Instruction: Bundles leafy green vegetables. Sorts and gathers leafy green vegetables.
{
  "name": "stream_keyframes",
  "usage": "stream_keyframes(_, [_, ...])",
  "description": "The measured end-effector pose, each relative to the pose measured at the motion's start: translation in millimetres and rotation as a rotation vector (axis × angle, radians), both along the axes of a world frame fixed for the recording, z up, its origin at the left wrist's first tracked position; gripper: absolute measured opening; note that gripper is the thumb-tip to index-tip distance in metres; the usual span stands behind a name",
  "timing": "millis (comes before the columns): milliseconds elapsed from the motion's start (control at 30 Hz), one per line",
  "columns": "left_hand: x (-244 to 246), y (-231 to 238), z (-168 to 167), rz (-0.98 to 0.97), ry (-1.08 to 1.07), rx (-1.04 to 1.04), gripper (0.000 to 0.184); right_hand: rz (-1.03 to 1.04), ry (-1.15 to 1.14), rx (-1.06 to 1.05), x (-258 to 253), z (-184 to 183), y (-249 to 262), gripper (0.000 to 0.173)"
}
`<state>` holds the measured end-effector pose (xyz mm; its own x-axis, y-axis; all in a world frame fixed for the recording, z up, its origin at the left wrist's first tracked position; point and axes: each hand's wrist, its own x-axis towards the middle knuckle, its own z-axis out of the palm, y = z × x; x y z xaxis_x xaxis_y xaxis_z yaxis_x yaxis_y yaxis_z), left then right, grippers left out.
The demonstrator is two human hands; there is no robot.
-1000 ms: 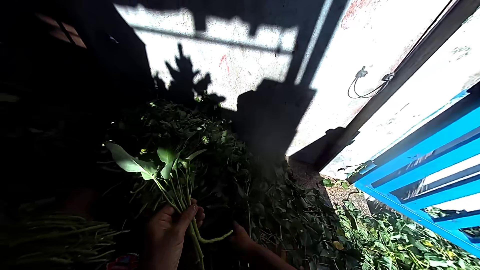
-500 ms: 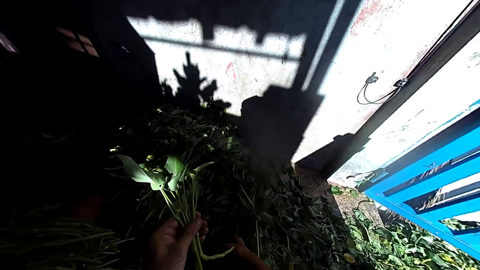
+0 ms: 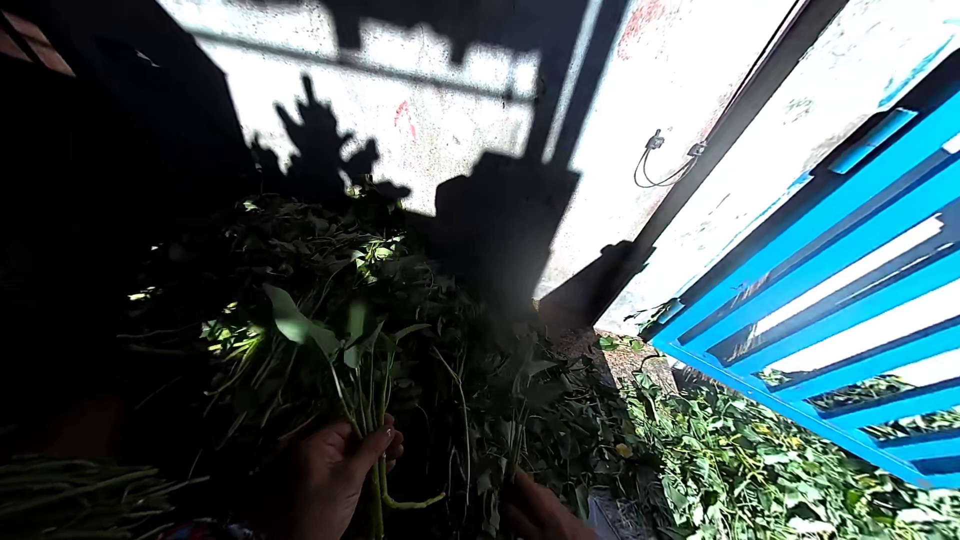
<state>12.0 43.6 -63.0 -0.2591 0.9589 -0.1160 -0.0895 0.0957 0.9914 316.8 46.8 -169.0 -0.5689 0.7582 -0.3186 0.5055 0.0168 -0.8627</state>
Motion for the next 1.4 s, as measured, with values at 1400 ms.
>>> stream_keyframes(1400, [50,-13,-29,-0.263,-0.4,0.058,0.019,-0.451,-0.441,1.31,-61,9,-43,0.022])
